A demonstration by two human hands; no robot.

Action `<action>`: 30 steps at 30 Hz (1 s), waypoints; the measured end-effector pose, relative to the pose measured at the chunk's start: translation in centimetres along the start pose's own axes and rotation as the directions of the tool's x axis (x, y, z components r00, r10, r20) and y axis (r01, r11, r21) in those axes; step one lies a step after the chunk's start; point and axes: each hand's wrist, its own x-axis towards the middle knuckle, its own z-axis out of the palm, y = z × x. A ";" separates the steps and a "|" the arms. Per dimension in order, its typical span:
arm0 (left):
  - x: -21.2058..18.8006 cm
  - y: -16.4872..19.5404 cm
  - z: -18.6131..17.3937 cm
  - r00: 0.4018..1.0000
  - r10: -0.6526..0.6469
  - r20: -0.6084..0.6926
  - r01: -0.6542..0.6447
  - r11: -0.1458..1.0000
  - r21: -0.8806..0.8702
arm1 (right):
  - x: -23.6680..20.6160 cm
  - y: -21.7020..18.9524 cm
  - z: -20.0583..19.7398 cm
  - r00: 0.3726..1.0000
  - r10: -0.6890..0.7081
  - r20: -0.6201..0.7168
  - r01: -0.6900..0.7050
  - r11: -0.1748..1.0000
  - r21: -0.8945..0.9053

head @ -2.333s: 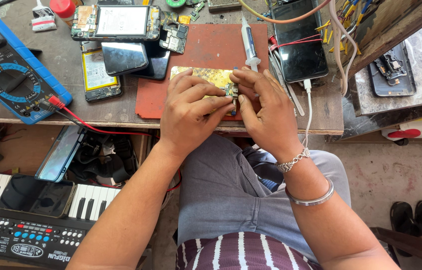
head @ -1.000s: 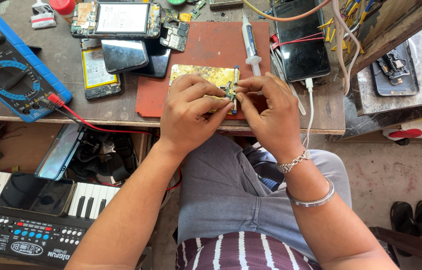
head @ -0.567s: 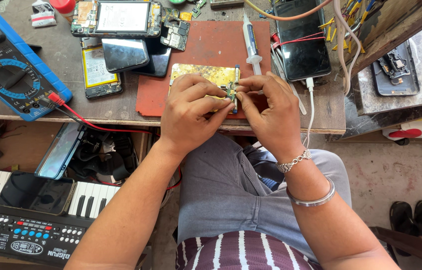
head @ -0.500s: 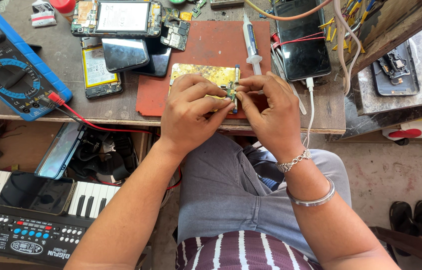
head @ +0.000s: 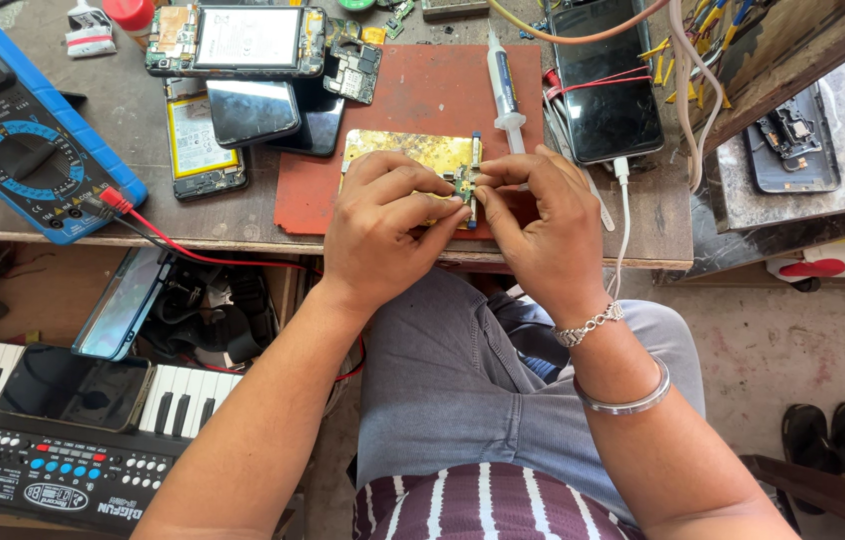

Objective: The person works on a small phone circuit board held in a metal jig on a cluttered repair bench. They pick up and reposition the board, apply liquid from a syringe onto the board, and press and align small components on the board with both hands.

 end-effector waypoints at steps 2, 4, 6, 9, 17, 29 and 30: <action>0.0 0.0 0.0 1.000 0.000 -0.004 0.000 1.000 0.004 | 0.0 -0.1 0.0 1.000 0.001 0.002 -0.001 1.000 0.000; 0.0 0.0 0.0 1.000 0.001 -0.011 -0.001 1.000 0.011 | 0.0 -0.1 -0.1 1.000 0.020 0.005 -0.020 1.000 0.018; 0.0 0.0 0.1 1.000 0.002 -0.022 -0.002 1.000 0.021 | 0.1 -0.2 -0.1 1.000 0.029 0.008 -0.029 0.999 0.026; 0.0 0.0 0.1 1.000 -0.008 -0.027 0.009 1.000 0.021 | 0.1 -0.2 -0.1 0.999 0.030 0.012 -0.030 0.999 0.027; -0.1 -0.1 0.1 0.999 -0.032 -0.024 0.033 0.998 0.047 | 0.0 -0.2 0.3 1.000 -0.019 -0.003 0.019 1.000 -0.008; 0.0 0.0 0.3 1.000 -0.022 -0.019 0.024 0.997 0.077 | 0.0 -0.1 0.2 1.000 0.005 0.003 -0.005 1.000 -0.012; 0.0 0.0 0.4 1.000 -0.020 -0.018 0.022 0.997 0.080 | 0.0 -0.1 0.2 1.000 -0.001 -0.001 0.001 1.000 -0.016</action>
